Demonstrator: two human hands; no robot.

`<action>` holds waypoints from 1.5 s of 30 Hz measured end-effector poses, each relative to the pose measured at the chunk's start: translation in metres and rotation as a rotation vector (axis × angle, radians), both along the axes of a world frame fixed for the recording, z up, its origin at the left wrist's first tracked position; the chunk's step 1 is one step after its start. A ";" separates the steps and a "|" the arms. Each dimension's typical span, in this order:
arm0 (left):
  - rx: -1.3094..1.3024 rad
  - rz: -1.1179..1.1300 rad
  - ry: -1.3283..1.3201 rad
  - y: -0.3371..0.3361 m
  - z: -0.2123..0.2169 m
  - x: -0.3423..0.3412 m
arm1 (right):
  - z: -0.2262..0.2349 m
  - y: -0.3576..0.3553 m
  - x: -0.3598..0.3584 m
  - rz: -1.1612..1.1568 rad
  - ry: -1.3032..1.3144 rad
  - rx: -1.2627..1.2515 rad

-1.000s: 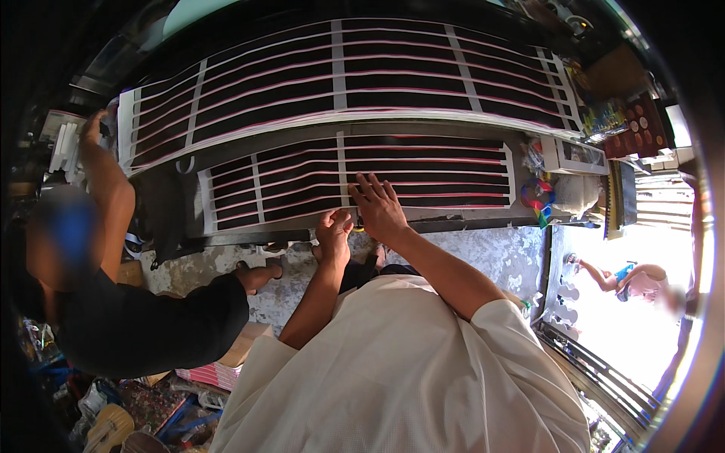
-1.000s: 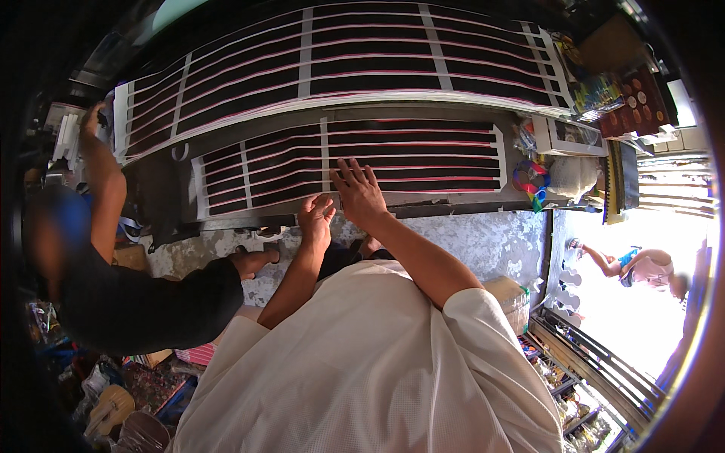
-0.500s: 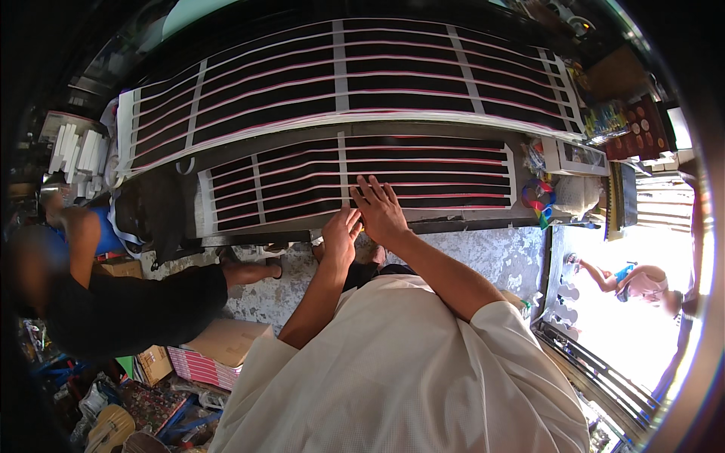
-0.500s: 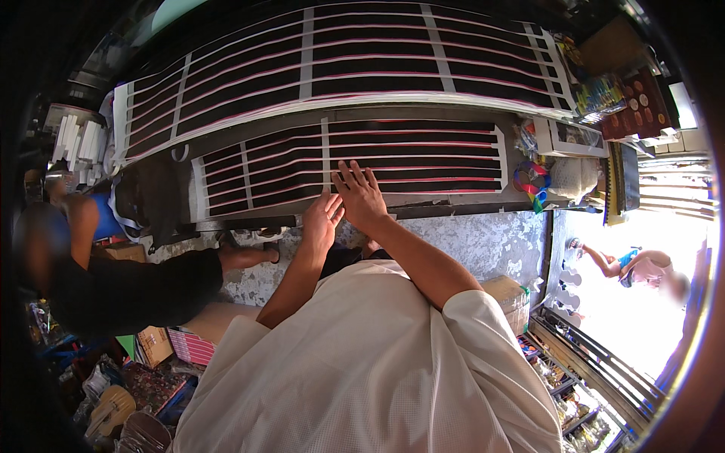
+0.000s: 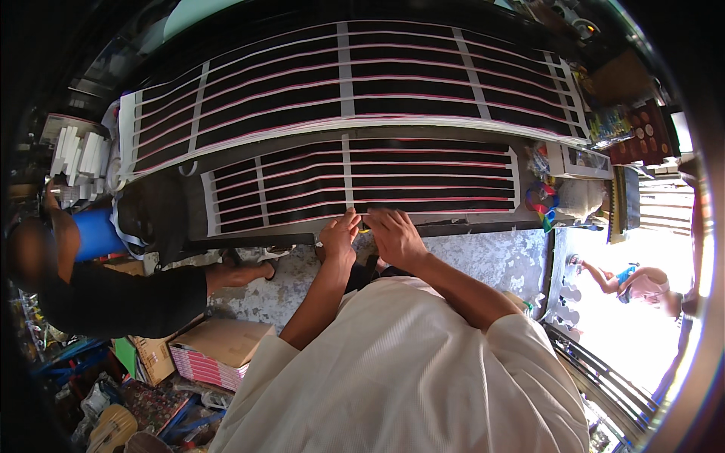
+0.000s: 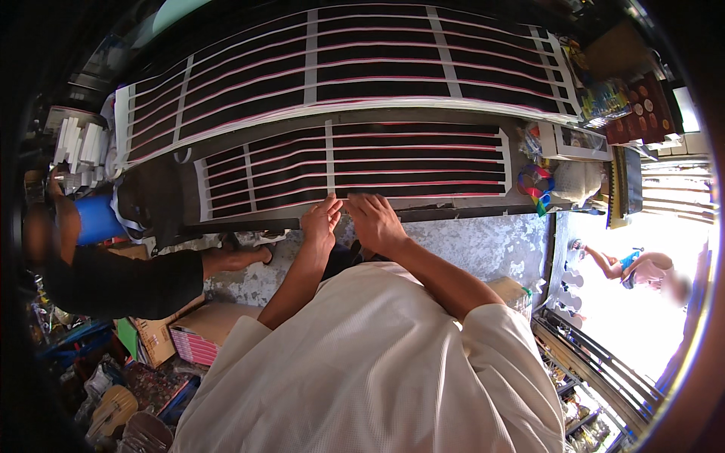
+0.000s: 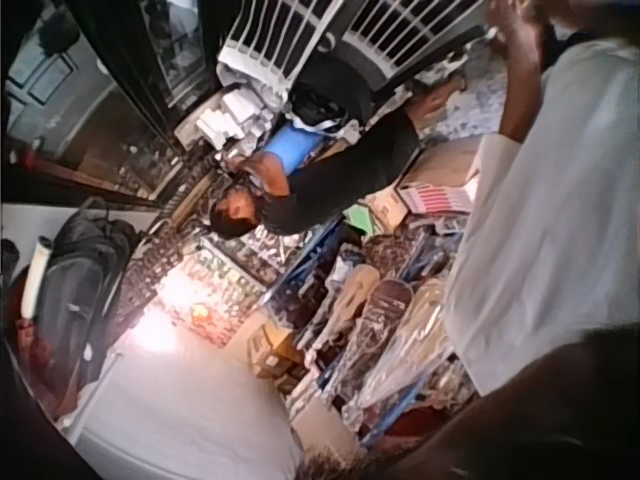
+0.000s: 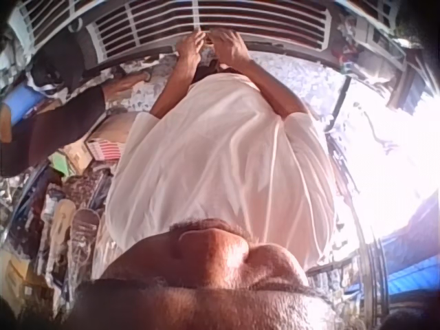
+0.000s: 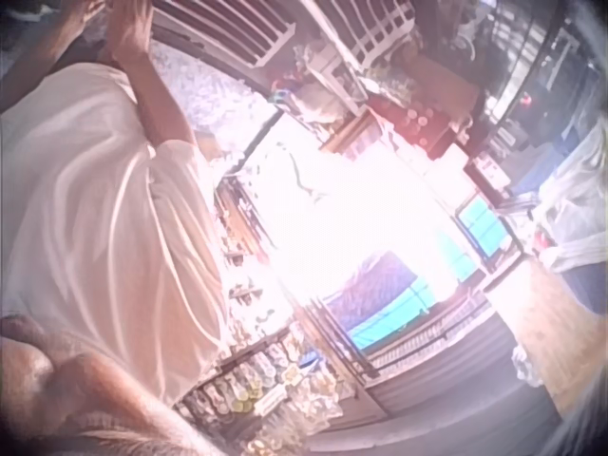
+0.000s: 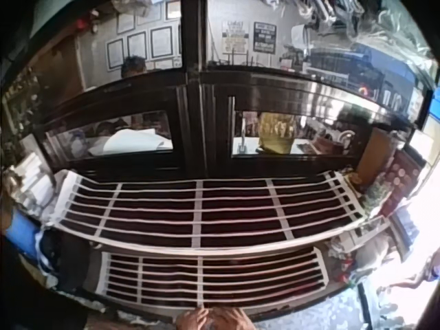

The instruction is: The person assembles a solar panel by attaching white strips to a black grid-like frame. They use both hands to position and press the strips into place, occasionally adjusting their position to reach different sections of the panel.

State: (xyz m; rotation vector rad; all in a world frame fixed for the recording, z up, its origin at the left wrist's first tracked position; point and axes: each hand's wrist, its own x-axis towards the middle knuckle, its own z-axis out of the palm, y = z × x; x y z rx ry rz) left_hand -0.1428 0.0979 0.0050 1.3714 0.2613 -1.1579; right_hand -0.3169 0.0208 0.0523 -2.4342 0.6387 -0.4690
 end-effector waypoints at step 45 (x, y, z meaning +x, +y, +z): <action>-0.147 0.086 0.132 0.025 0.023 0.007 | -0.014 0.009 -0.019 -0.072 0.224 -0.023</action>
